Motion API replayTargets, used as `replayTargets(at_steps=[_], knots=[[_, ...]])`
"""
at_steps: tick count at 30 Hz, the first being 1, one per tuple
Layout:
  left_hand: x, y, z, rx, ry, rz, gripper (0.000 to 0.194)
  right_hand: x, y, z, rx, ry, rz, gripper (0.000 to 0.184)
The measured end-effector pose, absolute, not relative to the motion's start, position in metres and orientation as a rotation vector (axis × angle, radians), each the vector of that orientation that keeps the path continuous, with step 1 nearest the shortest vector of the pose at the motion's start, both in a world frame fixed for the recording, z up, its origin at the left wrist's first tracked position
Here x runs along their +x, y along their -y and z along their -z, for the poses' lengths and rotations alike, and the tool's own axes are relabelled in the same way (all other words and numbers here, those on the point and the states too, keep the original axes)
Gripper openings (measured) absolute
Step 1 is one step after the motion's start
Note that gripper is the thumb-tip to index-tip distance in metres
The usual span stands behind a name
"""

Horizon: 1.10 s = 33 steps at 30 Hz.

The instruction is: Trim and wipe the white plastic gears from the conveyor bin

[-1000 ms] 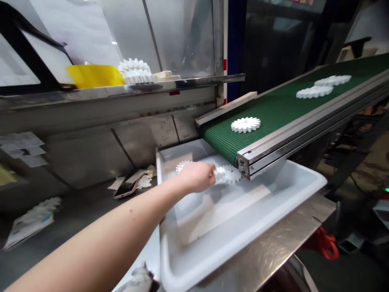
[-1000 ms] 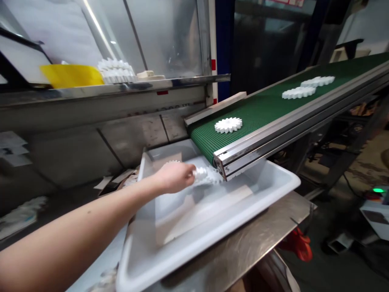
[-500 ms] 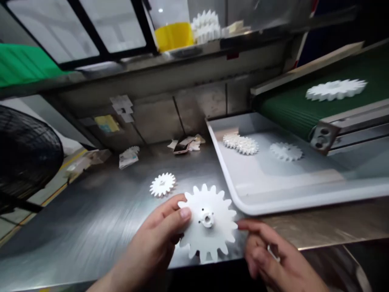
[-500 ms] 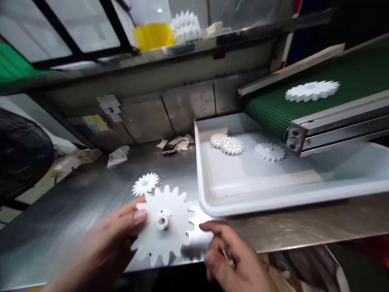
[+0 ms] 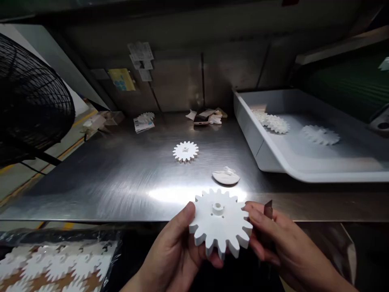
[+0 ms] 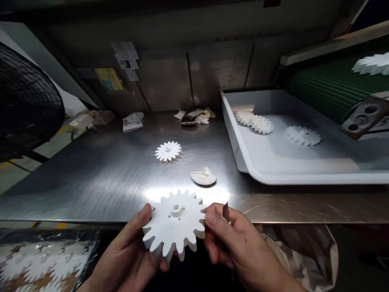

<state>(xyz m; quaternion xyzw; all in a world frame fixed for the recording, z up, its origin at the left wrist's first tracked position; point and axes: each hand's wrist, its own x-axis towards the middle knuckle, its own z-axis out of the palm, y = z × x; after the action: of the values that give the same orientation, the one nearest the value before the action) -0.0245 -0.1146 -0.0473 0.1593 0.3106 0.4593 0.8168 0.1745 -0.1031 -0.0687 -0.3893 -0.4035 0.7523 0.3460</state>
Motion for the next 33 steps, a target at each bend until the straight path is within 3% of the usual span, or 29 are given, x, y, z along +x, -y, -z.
replayTargets(at_steps=[3,10,23,29,33], knots=[[-0.032,0.119,0.054,0.437,-0.658,-1.015,0.021,0.176,0.104,0.068,-1.127,1.158,-1.867,0.037],[-0.039,0.125,0.049,0.795,-0.749,-1.022,0.023,0.184,0.106,0.073,-1.263,1.561,-1.527,0.033],[-0.038,0.122,0.041,0.998,-0.859,-0.929,0.024,0.190,0.103,0.076,-1.257,1.597,-1.642,0.038],[-0.027,0.122,0.046,0.925,-0.637,-0.898,0.068,0.178,0.110,0.083,-1.148,1.311,-1.962,0.040],[-0.020,0.123,0.060,0.875,-0.419,-0.910,0.078,0.167,0.113,0.085,-1.059,1.328,-2.055,0.038]])
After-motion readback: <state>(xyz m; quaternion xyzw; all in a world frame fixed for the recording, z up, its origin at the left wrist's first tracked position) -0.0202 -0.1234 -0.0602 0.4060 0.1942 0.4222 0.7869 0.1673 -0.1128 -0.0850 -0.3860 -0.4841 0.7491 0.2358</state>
